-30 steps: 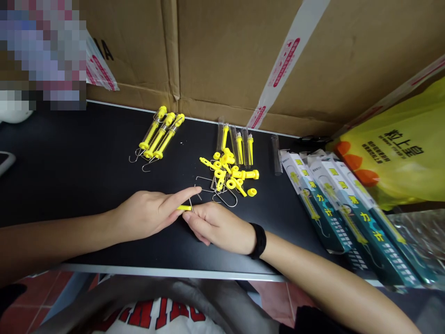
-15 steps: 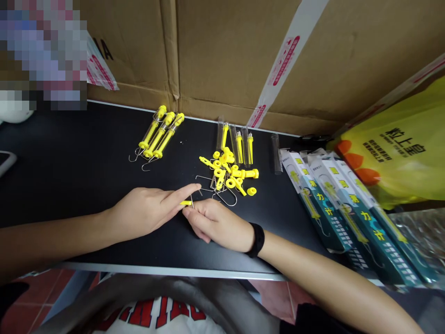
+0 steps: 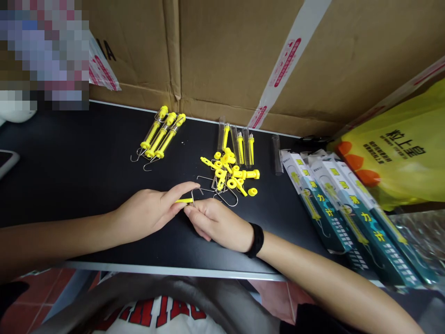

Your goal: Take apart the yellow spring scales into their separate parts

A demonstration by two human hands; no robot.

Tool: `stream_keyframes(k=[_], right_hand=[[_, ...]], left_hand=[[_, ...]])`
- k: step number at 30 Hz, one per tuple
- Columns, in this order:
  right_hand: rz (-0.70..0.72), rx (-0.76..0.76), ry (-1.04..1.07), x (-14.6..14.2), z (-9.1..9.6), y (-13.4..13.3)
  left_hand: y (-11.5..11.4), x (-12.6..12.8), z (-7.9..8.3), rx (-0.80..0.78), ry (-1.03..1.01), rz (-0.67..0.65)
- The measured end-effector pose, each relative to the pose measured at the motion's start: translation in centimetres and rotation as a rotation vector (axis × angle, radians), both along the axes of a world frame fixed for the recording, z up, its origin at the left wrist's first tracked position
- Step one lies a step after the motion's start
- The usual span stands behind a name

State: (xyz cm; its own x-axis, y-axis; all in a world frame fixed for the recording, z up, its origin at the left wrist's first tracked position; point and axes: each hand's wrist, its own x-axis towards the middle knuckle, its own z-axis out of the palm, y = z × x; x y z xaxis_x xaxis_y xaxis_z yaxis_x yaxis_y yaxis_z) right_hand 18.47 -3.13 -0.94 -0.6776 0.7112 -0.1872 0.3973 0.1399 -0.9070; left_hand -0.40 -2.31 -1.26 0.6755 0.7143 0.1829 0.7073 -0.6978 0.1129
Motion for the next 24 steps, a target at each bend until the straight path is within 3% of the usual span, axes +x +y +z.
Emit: stream_keyframes(k=[7, 13, 19, 24], right_hand=[[0.011, 0.027, -0.041, -0.2, 0.1, 0.0], [-0.025, 0.087, -0.086, -0.2, 0.2, -0.2], [0.025, 0.025, -0.063, 0.0, 0.3, 0.1], [0.042, -0.027, -0.027, 0.0, 0.3, 0.4]], left_hand=[[0.3, -0.5, -0.9, 0.34, 0.01, -0.074], [0.2, -0.3, -0.6, 0.148, -0.035, -0.024], [0.4, -0.6, -0.6, 0.416, 0.0, -0.076], [0.4, -0.6, 0.1, 0.44, 0.095, -0.082]])
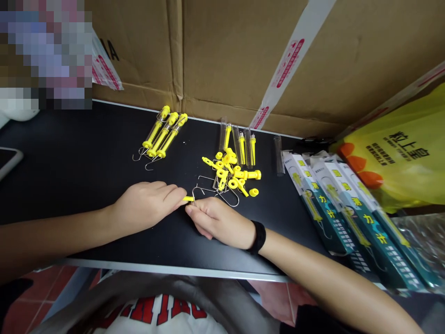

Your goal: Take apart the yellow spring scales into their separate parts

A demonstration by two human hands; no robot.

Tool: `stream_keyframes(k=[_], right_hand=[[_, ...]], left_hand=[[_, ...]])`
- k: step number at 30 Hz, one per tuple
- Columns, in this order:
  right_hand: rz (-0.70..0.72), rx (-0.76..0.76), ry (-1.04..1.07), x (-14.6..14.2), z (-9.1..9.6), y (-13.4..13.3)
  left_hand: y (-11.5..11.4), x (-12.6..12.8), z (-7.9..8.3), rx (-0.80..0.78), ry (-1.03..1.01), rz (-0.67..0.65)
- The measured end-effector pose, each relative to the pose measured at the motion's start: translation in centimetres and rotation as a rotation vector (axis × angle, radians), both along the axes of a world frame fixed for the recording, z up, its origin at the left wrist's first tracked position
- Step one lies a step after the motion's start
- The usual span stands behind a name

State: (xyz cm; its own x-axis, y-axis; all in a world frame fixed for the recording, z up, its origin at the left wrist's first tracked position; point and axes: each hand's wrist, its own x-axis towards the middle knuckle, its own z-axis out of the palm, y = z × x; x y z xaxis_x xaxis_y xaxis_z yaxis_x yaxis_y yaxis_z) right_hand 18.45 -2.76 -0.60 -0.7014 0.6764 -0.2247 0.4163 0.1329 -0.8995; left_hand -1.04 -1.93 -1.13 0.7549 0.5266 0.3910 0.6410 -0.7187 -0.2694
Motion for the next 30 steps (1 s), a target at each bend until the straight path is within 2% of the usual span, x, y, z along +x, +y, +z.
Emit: stream_keyframes(k=[3, 6, 8, 13, 15, 17, 22, 27, 30], right_hand=[[0.003, 0.004, -0.009, 0.04, -0.14, -0.01], [0.0, 0.021, -0.024, 0.07, -0.23, -0.04], [-0.004, 0.031, -0.035, 0.04, -0.16, -0.04], [0.004, 0.052, -0.072, -0.12, 0.43, -0.05], [0.003, 0.053, -0.086, -0.17, 0.62, -0.06], [-0.004, 0.048, -0.096, -0.17, 0.66, -0.06], [-0.021, -0.005, -0.118, -0.11, 0.42, 0.01], [-0.001, 0.079, -0.102, -0.2, 0.5, -0.02], [-0.002, 0.095, -0.088, -0.22, 0.52, -0.07]], left_hand=[[-0.04, 0.12, -0.02, -0.052, -0.022, 0.004], [0.0, 0.23, -0.29, -0.195, -0.062, 0.008], [0.08, 0.2, -0.34, -0.231, -0.07, 0.013], [0.38, -0.19, 0.14, 0.019, -0.026, -0.028], [0.46, -0.26, 0.33, 0.061, -0.022, -0.035], [0.48, -0.2, 0.39, 0.025, -0.013, -0.023], [0.34, 0.06, 0.22, -0.191, -0.003, 0.031], [0.35, -0.13, 0.41, 0.017, 0.014, 0.002], [0.41, -0.2, 0.52, -0.009, 0.023, 0.007]])
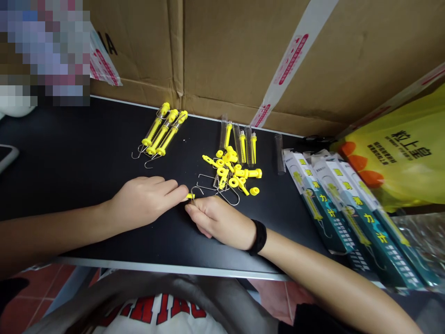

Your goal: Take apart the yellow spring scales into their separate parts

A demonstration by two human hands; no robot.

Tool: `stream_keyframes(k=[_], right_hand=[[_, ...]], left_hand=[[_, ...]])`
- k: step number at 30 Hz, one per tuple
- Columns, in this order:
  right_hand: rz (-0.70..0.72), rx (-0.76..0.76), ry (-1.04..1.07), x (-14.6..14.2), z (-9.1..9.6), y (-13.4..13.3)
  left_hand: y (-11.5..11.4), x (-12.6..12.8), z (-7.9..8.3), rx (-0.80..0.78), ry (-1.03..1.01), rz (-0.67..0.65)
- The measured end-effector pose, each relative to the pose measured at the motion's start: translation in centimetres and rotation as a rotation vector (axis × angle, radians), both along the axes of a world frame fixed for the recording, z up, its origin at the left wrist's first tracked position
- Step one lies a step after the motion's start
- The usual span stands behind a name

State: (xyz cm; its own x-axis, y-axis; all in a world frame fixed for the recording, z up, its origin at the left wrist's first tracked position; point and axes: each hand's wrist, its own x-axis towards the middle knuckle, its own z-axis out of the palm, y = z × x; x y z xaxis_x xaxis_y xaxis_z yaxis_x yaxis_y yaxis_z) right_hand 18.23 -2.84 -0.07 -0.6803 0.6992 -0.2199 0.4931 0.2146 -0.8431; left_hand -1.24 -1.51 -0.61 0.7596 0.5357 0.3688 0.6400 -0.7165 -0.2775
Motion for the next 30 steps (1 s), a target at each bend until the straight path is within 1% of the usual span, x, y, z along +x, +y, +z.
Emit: stream_keyframes(k=[2, 6, 8, 9, 11, 13, 14, 15, 16, 18, 19, 23, 25, 27, 28, 29, 30], right_hand=[[-0.007, -0.055, 0.006, 0.1, -0.1, 0.1], [-0.011, -0.224, 0.035, 0.3, -0.2, 0.5], [0.004, -0.25, 0.059, 0.3, -0.2, 0.7], [0.032, -0.242, 0.067, 0.4, -0.2, 0.7], [0.127, -0.201, 0.064, 0.4, -0.1, 0.6], [0.209, -0.163, 0.047, 0.4, -0.1, 0.3], [0.231, -0.158, 0.04, 0.4, -0.1, 0.1], [0.233, -0.162, 0.039, 0.4, -0.1, 0.0], [0.219, -0.173, 0.043, 0.4, -0.1, -0.1], [0.195, -0.198, 0.06, 0.5, -0.1, -0.2], [0.178, -0.208, 0.064, 0.5, 0.0, -0.2], [0.109, -0.306, 0.038, 0.7, 0.2, -0.2], [0.095, -0.366, 0.011, 0.8, 0.2, -0.3], [0.075, -0.386, -0.011, 0.9, 0.2, -0.3], [0.055, -0.362, -0.022, 1.0, 0.2, -0.3], [0.027, -0.303, -0.032, 1.1, 0.2, -0.2], [-0.011, -0.201, -0.044, 1.2, 0.2, -0.1]], left_hand=[[0.0, 0.1, -0.1, -0.087, -0.002, 0.015], [-0.1, 0.6, -0.5, -0.253, -0.03, 0.041], [0.1, 0.6, -0.6, -0.337, -0.045, 0.025], [0.4, 0.4, -0.5, -0.345, -0.052, 0.018], [1.1, -0.2, 0.1, -0.256, -0.066, 0.025], [1.9, -0.9, 0.9, -0.006, -0.13, 0.176], [2.2, -1.2, 1.3, 0.063, -0.164, 0.226], [2.4, -1.4, 1.6, 0.089, -0.185, 0.242], [2.4, -1.5, 1.7, 0.087, -0.187, 0.209], [2.1, -1.4, 1.4, 0.01, -0.169, 0.079], [1.9, -1.2, 1.1, -0.029, -0.177, 0.054], [1.7, -0.8, -0.2, -0.224, -0.202, 0.088], [1.8, -0.8, -0.3, -0.298, -0.216, 0.1], [1.8, -0.8, -0.2, -0.391, -0.238, 0.097], [1.8, -0.8, -0.2, -0.446, -0.247, 0.094], [1.7, -0.8, -0.1, -0.499, -0.255, 0.09], [1.6, -0.9, -0.1, -0.543, -0.263, 0.089]])
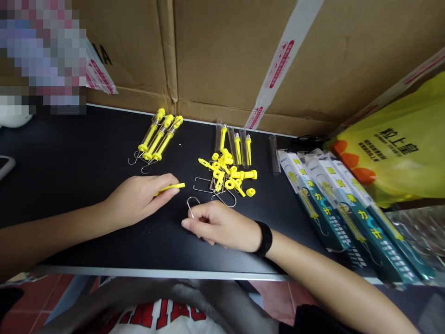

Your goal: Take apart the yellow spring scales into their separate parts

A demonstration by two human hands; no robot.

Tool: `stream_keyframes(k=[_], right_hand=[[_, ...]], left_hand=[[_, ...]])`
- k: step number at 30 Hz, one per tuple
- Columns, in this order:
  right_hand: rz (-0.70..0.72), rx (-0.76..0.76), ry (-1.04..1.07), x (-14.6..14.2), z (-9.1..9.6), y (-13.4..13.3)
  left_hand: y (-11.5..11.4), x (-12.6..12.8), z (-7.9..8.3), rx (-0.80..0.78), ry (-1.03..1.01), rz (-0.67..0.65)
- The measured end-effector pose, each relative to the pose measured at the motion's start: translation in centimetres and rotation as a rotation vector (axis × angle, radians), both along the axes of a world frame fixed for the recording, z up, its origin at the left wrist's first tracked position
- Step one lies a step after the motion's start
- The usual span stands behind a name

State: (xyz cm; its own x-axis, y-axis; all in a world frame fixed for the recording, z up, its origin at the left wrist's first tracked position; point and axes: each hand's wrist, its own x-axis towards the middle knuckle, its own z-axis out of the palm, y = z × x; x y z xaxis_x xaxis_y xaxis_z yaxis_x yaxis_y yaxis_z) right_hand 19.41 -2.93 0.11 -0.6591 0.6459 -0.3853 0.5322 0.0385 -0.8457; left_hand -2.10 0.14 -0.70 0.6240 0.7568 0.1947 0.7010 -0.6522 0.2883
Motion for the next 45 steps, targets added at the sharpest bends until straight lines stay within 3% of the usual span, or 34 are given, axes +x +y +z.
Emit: stream_keyframes(k=[5, 9, 19, 22, 26, 30, 36, 45], right_hand=[[-0.182, 0.668, -0.331, 0.8, 0.5, 1.0], [-0.193, 0.814, -0.584, 1.1, 0.5, 1.4], [-0.227, 0.924, -0.625, 1.7, -0.2, 2.2], [-0.26, 0.975, -0.534, 1.3, 0.0, 1.6], [-0.141, 1.023, -0.289, 0.5, 0.0, 0.4], [-0.029, 1.075, -0.199, -0.1, -0.6, -0.1], [-0.059, 1.022, -0.213, 0.3, -1.0, 0.3], [-0.356, 0.694, 0.131, 0.9, -0.7, 1.4]], left_hand=[[-0.1, 0.0, -0.1, -0.07, -0.015, -0.008], [-0.1, -0.1, -0.3, -0.053, 0.016, -0.015], [-0.3, 0.0, -0.5, -0.044, 0.019, -0.059], [-0.3, 0.1, -0.5, -0.061, 0.004, -0.079], [-0.6, 0.2, -0.5, -0.084, -0.097, -0.139], [-1.0, 0.3, -0.5, -0.113, -0.157, -0.224], [-1.0, 0.3, -0.3, -0.221, -0.263, -0.252], [-0.3, -0.3, 0.0, -0.085, -0.51, -0.055]])
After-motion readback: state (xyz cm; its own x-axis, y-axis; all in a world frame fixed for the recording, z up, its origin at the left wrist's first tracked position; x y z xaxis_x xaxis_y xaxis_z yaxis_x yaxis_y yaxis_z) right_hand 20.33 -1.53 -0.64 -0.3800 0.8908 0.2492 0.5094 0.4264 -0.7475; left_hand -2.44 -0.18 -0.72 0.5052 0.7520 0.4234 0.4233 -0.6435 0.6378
